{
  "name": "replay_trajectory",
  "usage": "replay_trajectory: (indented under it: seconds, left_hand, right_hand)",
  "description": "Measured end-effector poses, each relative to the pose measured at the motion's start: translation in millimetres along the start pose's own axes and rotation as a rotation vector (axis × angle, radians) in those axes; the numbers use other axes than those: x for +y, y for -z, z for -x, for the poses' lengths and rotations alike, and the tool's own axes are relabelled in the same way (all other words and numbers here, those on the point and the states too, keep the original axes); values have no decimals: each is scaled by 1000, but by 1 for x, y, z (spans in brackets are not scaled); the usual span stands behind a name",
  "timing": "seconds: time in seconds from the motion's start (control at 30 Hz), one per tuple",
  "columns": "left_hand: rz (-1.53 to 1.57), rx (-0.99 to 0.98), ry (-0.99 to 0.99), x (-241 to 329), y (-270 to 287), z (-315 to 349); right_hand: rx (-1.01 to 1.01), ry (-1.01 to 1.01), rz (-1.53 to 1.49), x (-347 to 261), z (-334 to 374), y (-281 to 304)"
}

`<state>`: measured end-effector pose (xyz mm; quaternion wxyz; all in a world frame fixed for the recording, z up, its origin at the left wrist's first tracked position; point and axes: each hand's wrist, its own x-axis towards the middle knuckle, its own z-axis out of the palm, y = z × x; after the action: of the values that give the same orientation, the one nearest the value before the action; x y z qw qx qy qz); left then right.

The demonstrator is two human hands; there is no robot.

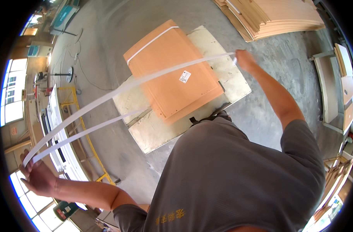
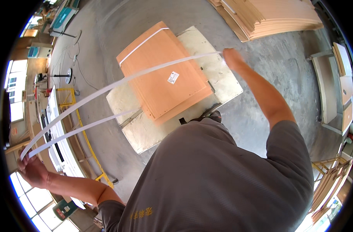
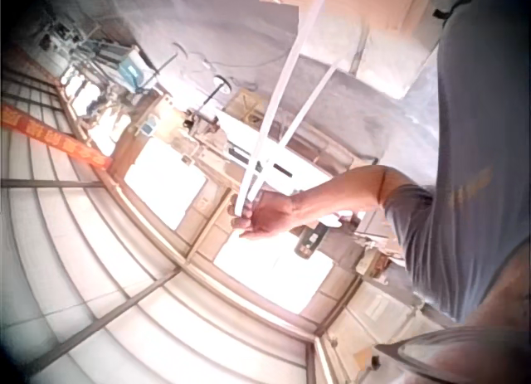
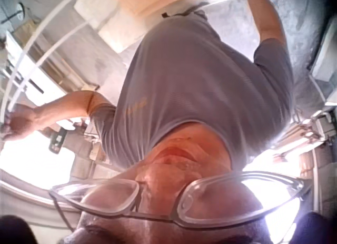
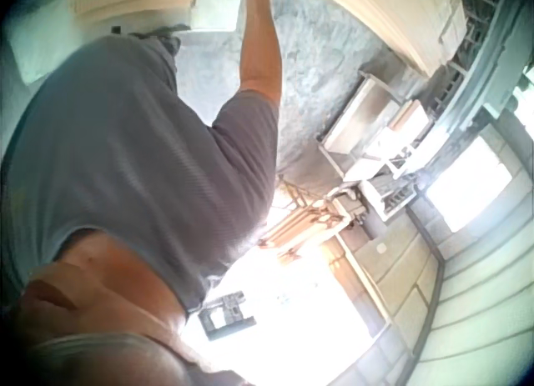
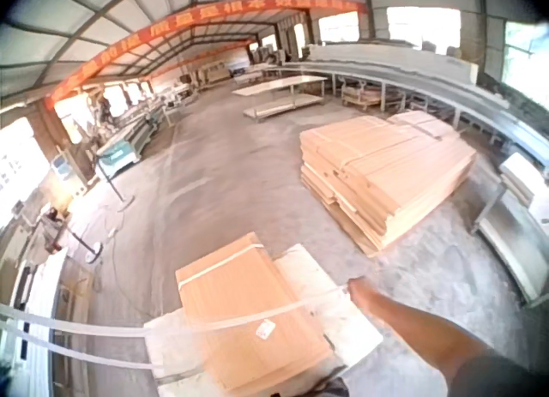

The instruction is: The person picks up light-colored wooden panels from a stack, places them on a workbench, and secures them with white plastic straps. The person then lifts the bundled panels and stacks them onto a larger pile of similar bundles in the workshop.

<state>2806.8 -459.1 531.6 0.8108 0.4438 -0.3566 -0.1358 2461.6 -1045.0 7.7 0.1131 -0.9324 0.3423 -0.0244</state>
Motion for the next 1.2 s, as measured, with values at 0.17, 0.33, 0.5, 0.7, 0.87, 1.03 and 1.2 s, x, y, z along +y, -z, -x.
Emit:
replay_trajectory:
  seconds: [0.17,0.33,0.5,0.7,0.87,1.03,1.2]
  left_hand:
    - [-272,173,-104,7,-87,-29]
    - [-518,188,-92,-50,-170,-40]
    - [-431,-61,106,-41,-171,-44]
    - [-537,-162,155,-58,-187,-51]
    - [-901,-295,198,-65,-180,-43]
    - [-939,-412,267,-89,-176,-34]
    - [-919,-459,445,-132,-179,-23]
  right_hand:
    - [-19,-174,-415,-58,-1,-39]
    - [-7,-305,-523,-69,0,-73]
    - [-88,-320,-585,-83,-8,-95]
    - [-172,-444,-832,-73,-27,-145]
    - [-214,-258,-840,-58,-11,-133]
    - [-32,-319,-979,-33,36,-149]
    - [-8,-414,-941,-7,89,-150]
